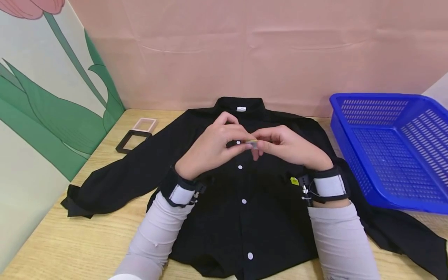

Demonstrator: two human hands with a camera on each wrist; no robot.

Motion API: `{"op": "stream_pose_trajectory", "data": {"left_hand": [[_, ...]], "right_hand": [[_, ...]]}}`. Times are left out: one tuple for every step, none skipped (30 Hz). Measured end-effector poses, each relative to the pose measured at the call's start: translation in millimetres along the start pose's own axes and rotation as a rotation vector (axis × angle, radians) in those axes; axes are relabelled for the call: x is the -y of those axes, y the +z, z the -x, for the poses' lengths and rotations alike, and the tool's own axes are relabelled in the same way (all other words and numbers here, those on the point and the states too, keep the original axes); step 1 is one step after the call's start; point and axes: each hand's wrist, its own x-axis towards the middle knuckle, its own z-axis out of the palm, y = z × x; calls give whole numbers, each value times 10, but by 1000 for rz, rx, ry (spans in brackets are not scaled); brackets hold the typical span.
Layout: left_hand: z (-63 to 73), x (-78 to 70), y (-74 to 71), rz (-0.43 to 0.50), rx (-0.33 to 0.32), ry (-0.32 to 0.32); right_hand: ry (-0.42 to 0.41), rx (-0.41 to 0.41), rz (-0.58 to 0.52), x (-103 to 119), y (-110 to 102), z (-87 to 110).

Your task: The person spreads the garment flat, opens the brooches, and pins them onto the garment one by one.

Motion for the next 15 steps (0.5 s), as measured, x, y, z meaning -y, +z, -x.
{"op": "stream_pose_trajectory", "data": {"left_hand": [[3, 0, -4, -3, -13, 11], [6, 1, -6, -7, -24, 19], [8, 3, -8, -12, -34, 29], [12, 4, -8, -16, -43, 38], [14, 5, -10, -23, -46, 41], [14, 5, -10, -27, -48, 43], [15, 7, -10, -33, -50, 46], [14, 8, -10, -37, -50, 47], [13, 8, -10, -40, -50, 47], [12, 9, -10, -41, -50, 47], [11, 9, -10, -39, -50, 46], [11, 11, -10, -41, -51, 47], [11, 13, -10, -42, -52, 48], [11, 15, -9, -39, -55, 50], [10, 15, -8, -35, -56, 51]], "right_hand": [[4, 5, -18, -23, -8, 6], [5, 11, -44, -47, -17, 12], [6, 18, -69, -70, -24, 18], [10, 22, -88, -88, -28, 23], [14, 23, -96, -104, -30, 26], [16, 24, -108, -118, -30, 28], [14, 25, -116, -131, -28, 28], [13, 24, -125, -139, -23, 28], [12, 23, -134, -145, -18, 25], [8, 21, -144, -150, -12, 21], [7, 16, -152, -155, -7, 15], [4, 11, -167, -157, -1, 8], [1, 4, -179, -157, 4, 2], [0, -6, -190, -153, 8, -6], [-1, -19, -199, -148, 11, -13]]}}
